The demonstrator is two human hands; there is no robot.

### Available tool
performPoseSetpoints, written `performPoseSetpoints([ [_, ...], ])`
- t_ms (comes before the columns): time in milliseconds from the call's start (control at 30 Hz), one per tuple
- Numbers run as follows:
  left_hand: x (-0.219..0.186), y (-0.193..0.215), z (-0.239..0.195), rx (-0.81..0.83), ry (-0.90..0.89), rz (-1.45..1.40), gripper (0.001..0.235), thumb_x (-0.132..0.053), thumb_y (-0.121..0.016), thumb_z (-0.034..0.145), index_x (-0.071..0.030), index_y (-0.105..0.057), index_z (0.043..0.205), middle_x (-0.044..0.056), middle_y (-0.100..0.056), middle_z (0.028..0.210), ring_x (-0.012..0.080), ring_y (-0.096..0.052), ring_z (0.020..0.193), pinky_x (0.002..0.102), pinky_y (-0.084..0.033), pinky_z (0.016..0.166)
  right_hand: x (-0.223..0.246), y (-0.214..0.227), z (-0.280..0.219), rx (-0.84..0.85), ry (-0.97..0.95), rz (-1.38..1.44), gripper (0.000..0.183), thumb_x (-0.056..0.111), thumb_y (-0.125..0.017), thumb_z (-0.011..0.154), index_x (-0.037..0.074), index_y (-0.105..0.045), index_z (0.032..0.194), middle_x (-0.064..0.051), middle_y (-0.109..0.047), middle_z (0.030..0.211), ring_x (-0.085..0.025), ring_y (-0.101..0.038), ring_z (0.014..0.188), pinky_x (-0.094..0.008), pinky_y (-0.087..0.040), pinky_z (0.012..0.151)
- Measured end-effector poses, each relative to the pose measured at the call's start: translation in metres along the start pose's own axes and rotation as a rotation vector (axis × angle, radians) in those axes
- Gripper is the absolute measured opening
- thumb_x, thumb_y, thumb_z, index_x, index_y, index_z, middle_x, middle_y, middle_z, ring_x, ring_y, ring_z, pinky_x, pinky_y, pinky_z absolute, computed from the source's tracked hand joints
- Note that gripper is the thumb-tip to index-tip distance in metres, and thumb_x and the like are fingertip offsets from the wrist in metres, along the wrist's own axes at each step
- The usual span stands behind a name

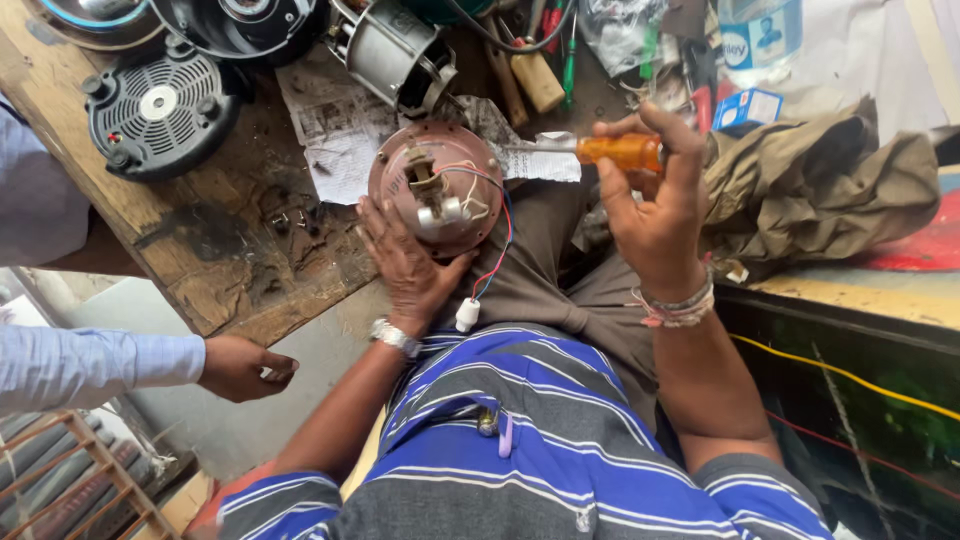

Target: The person disassembles a ceiling fan motor, using a screwdriver to remove screws and a hammer to tap components. They separate the stator from the housing, inspect the copper windings, and then reassemble the parts.

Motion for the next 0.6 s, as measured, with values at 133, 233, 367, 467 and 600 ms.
performPoseSetpoints([
  [133, -0.002, 0.001, 0.007, -0.068, 0.04, 0.036, 0.139, -0.07, -0.085, 0.065, -0.004, -0.006, 0.158, 0.034, -0.022, 0.158, 0.0432, -0.016, 0.151, 0.064, -0.009, 0.121, 0.011, -0.007, 0.018, 0.012, 0.083, -0.033, 0.056, -0.009, -0.065, 0.109, 0.007, -0.036, 0.154, -0.015, -0.061, 0.131, -0.024, -0.07, 0.12, -0.031, -0.066, 0.096],
  [233, 0.025, 0.026, 0.018, -0.133, 0.024, -0.01, 0.11, -0.054, -0.075, 0.081, -0.005, -0.016, 0.159, 0.028, -0.034, 0.156, 0.0401, -0.031, 0.148, 0.062, -0.023, 0.12, 0.015, -0.014, 0.02, 0.031, 0.107, -0.069, 0.057, -0.008, -0.067, 0.107, 0.006, -0.036, 0.152, -0.015, -0.062, 0.131, -0.024, -0.071, 0.118, -0.032, -0.065, 0.094],
  [367, 0.057, 0.035, 0.059, -0.107, 0.062, -0.243, 0.051, -0.025, -0.061, 0.116, -0.005, -0.04, 0.158, 0.022, -0.047, 0.154, 0.0337, -0.051, 0.144, 0.046, -0.048, 0.121, 0.006, -0.014, 0.012, 0.018, 0.07, -0.093, 0.056, -0.006, -0.069, 0.107, 0.005, -0.038, 0.152, -0.015, -0.062, 0.13, -0.022, -0.072, 0.113, -0.03, -0.064, 0.088],
  [467, 0.036, 0.041, 0.098, -0.033, -0.148, -0.14, 0.043, -0.005, -0.063, 0.098, 0.0, -0.061, 0.14, 0.023, -0.058, 0.135, 0.0377, -0.059, 0.12, 0.042, -0.052, 0.1, 0.01, -0.012, 0.013, -0.006, 0.107, -0.124, 0.056, -0.004, -0.071, 0.106, 0.005, -0.04, 0.152, -0.014, -0.062, 0.127, -0.021, -0.072, 0.11, -0.03, -0.065, 0.089],
  [600, 0.015, 0.047, 0.126, 0.055, -0.292, -0.073, 0.021, -0.005, -0.069, 0.096, -0.004, -0.072, 0.117, 0.018, -0.065, 0.116, 0.035, -0.062, 0.104, 0.043, -0.053, 0.088, 0.013, -0.014, 0.014, -0.035, 0.139, -0.195, 0.056, -0.002, -0.075, 0.103, 0.004, -0.043, 0.149, -0.013, -0.063, 0.122, -0.021, -0.072, 0.11, -0.031, -0.064, 0.09],
])
Point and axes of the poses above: each hand's wrist, its own z-axis towards the middle knuckle, its own y-axis out of the back of the hand, x = y × z, the point moved 10 cm from there along z, towards the middle knuckle
